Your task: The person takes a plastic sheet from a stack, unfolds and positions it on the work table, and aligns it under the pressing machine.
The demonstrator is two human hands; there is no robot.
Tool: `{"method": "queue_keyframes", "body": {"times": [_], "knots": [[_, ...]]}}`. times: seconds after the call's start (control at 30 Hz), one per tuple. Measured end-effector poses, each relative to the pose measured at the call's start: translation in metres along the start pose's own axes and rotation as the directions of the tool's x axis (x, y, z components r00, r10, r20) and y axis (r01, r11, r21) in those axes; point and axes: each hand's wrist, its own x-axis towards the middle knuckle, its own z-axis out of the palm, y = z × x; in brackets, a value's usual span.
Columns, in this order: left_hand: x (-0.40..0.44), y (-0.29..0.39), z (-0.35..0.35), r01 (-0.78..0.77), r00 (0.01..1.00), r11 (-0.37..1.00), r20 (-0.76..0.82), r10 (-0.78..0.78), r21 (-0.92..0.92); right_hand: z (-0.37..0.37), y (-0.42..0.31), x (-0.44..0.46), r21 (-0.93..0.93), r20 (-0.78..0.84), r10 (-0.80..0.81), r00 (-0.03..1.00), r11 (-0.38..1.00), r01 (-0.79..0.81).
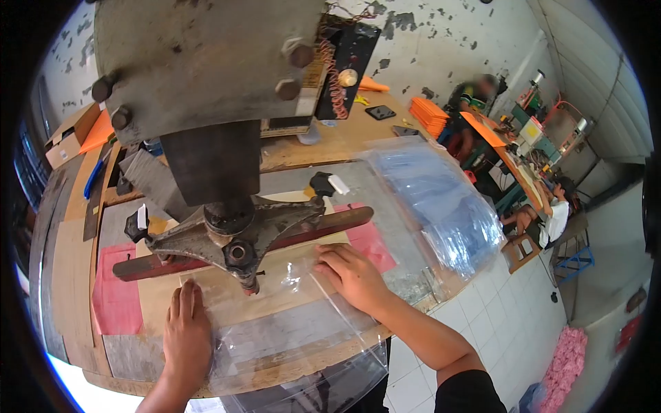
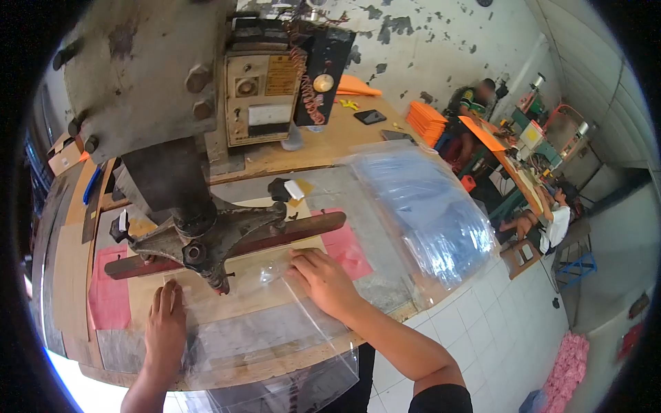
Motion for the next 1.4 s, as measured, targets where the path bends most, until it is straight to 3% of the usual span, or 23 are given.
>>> {"method": "queue_keyframes", "body": {"times": [0.3,0.53,1.0,1.4], "knots": [[0.003,-0.004,0.001,-0.027,1.000,0.999,0.000,0.027,0.038,-0.001,0.000,0.001,0.002,-0.021,-0.026,0.999,1.000,0.026],[0.003,-0.015,0.014,-0.066,0.993,0.996,-0.098,0.071,0.058,-0.001,0.000,0.001,0.014,-0.041,-0.033,0.999,0.999,0.034],[0.004,-0.056,0.063,-0.170,0.925,0.934,-0.275,0.261,0.314,0.001,0.003,-0.005,0.023,-0.039,-0.045,0.998,0.999,0.046],[0.007,-0.068,0.089,-0.138,0.947,0.983,-0.275,0.168,0.124,0.001,0.002,-0.006,0.039,-0.021,-0.010,1.000,0.999,0.010]]}}
